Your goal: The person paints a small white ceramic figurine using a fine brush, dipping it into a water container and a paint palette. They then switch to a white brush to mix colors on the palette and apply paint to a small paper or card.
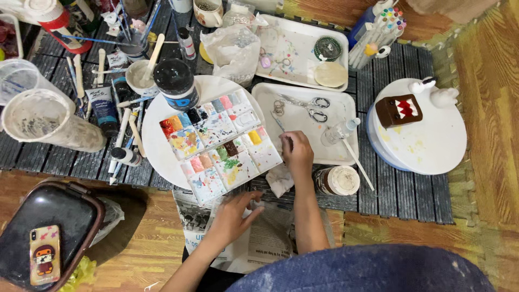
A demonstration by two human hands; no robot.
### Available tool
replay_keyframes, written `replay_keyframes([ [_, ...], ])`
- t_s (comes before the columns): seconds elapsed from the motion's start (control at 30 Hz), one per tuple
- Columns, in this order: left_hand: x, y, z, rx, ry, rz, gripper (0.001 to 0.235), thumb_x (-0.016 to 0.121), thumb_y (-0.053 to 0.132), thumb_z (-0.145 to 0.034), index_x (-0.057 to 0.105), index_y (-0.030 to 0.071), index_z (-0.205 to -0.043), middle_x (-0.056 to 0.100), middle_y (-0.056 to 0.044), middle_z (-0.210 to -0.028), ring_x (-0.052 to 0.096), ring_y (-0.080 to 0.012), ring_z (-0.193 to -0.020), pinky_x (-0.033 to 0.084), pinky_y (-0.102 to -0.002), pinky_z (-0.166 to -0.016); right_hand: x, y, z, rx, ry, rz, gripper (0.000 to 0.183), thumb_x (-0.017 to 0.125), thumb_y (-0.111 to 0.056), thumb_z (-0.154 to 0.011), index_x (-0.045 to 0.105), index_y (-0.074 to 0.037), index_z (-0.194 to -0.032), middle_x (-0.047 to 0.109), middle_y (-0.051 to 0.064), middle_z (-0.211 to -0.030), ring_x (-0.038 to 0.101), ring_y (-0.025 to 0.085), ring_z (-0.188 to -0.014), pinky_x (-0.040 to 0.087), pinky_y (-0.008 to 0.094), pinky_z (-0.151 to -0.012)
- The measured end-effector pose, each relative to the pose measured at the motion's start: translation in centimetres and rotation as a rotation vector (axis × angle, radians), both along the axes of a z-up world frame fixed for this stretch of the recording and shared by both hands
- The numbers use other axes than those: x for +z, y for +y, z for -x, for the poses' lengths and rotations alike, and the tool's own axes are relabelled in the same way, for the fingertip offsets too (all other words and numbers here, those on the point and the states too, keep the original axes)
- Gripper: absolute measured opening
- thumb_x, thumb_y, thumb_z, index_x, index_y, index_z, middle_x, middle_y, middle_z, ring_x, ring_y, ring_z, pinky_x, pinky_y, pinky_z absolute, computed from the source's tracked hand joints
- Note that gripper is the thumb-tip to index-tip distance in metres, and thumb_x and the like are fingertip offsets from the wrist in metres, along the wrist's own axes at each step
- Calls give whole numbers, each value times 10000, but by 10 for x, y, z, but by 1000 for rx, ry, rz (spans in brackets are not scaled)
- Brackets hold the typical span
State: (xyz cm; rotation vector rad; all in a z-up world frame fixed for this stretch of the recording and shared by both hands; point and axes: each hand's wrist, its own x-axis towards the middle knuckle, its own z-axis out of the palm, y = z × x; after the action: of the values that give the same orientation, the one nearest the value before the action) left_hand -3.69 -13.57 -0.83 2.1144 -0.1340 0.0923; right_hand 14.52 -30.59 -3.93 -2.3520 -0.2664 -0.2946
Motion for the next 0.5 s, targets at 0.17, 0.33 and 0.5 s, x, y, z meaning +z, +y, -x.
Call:
replay_keyframes([
  [0.17, 3, 7, 15, 19, -334, -169, 260, 762, 185, -864, 692, 82, -1093, 740, -75, -1001, 712, -280, -881, 541, -413, -758, 4, -1, 2, 52, -91, 51, 103, 722, -98, -888, 773, -128, -973, 709, 42, -1030, 658, 278, -972, 531, 376, -818],
  [0.33, 6, 44, 35, 33, -544, -257, 78, 672, 105, -911, 657, 95, -987, 762, -36, -1042, 709, -222, -889, 553, -366, -755, 1, -14, 3, 208, 32, 129, 170, 775, -90, -789, 784, -111, -958, 725, 57, -1003, 631, 299, -968, 516, 389, -850],
  [0.5, 21, 86, 36, 374, -504, -246, 123, 601, 45, -955, 708, 91, -994, 752, -42, -997, 678, -215, -876, 493, -373, -765, 3, -11, -4, 215, 189, 295, 203, 752, -45, -764, 806, -118, -945, 734, 85, -937, 627, 302, -939, 514, 403, -852],
])
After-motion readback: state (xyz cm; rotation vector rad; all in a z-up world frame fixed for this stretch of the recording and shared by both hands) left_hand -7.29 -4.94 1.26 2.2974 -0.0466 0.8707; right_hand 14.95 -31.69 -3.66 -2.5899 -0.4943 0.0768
